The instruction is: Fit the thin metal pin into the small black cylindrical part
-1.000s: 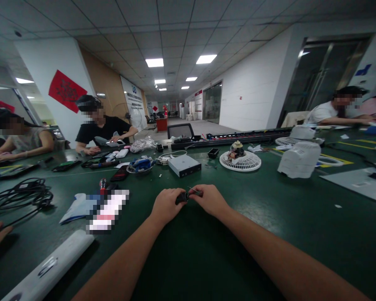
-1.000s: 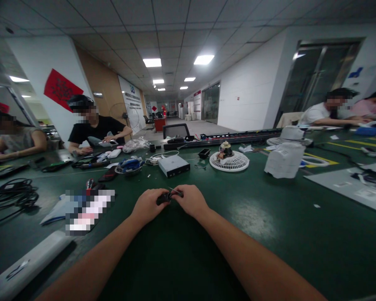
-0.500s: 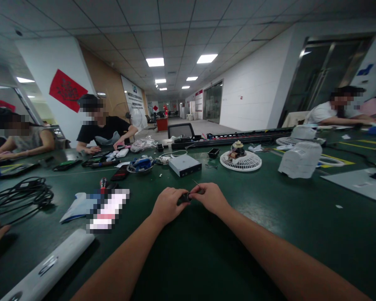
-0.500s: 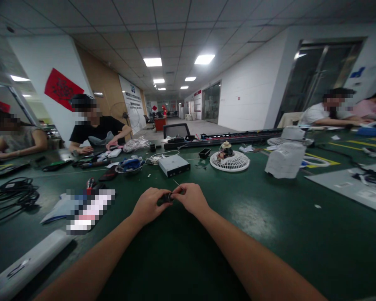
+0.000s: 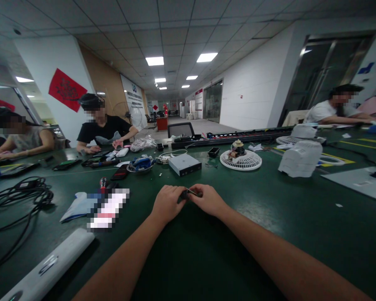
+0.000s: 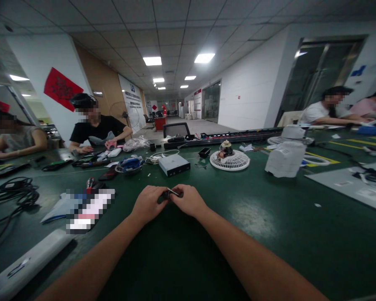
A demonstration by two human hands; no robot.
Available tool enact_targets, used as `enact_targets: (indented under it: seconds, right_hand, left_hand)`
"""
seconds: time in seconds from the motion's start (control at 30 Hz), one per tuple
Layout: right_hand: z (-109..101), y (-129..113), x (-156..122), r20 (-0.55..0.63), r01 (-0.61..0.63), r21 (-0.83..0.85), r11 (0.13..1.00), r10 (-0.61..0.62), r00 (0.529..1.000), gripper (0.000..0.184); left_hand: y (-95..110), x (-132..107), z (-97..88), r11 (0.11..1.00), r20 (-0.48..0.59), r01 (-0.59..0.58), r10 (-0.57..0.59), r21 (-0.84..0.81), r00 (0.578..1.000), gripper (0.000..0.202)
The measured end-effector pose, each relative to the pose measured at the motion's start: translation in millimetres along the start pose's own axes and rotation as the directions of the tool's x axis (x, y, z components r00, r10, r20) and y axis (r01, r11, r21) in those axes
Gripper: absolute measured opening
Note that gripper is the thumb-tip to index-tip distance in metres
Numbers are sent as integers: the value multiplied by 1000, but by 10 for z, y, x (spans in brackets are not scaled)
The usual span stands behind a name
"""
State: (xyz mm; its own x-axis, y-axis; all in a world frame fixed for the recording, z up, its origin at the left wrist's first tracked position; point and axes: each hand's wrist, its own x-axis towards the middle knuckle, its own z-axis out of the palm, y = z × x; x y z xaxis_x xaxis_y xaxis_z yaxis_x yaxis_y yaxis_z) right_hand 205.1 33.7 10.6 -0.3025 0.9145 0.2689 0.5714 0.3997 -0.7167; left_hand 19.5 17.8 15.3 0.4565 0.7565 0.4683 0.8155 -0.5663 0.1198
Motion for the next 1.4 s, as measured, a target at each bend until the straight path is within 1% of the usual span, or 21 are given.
enact_targets:
  seconds: [0.07,0.13,0.2,0.27,0.4,0.53,0.63,0.7,0.8,0.9,1.1,1.2,1.27,1.33,1.4]
  right_hand:
    - [-26,-2,5,-49,-30,-52,998,27,998,28]
    - [-72,4,7,-71,-29,-131,991,20,997,28]
    - [-125,7,7,-35,15,-231,973,-23,999,24]
    - [-164,-3,3,23,71,-327,943,-67,997,24]
    - [-173,-52,-18,84,117,-444,888,-89,992,26]
    - [-132,-76,-37,85,138,-438,888,-111,990,28]
    - [-124,-69,-37,41,121,-393,911,-114,993,31]
    - [-134,-64,-34,34,105,-400,910,-100,994,32]
    - [-149,-58,-35,80,116,-486,866,-88,993,32]
    - [-150,-53,-41,117,133,-556,821,-82,990,33]
    - [-147,-66,-39,115,146,-564,813,-97,989,33]
    - [-150,-106,-50,109,116,-614,781,-61,992,34]
    - [-150,-124,-58,139,113,-642,758,-30,990,35]
    - [-150,-118,-58,196,150,-621,769,-34,980,34]
    - [-152,-87,-47,221,180,-536,825,-69,973,33]
  left_hand:
    - [-4,9,5,997,-4,52,-52,48,999,26]
    - [-26,13,15,993,-3,100,-100,66,995,24]
    - [-52,11,27,987,-1,142,-142,71,990,23]
    - [-67,7,38,984,3,162,-162,72,987,22]
    - [-38,6,40,988,19,140,-141,59,990,24]
    - [2,10,21,992,27,106,-108,63,994,22]
    - [-9,5,17,991,24,121,-123,65,992,22]
    - [-28,0,22,988,15,143,-144,63,989,22]
    - [-44,-3,30,986,1,160,-160,56,987,23]
    - [-33,-1,29,987,-6,151,-151,48,989,23]
    - [-7,4,17,993,-6,95,-94,77,996,23]
    - [-13,1,16,992,-9,78,-77,104,997,24]
    - [-18,-2,13,992,4,56,-57,115,998,25]
    - [-21,-3,9,992,25,36,-39,122,999,25]
    - [-21,-2,5,992,32,35,-39,122,999,24]
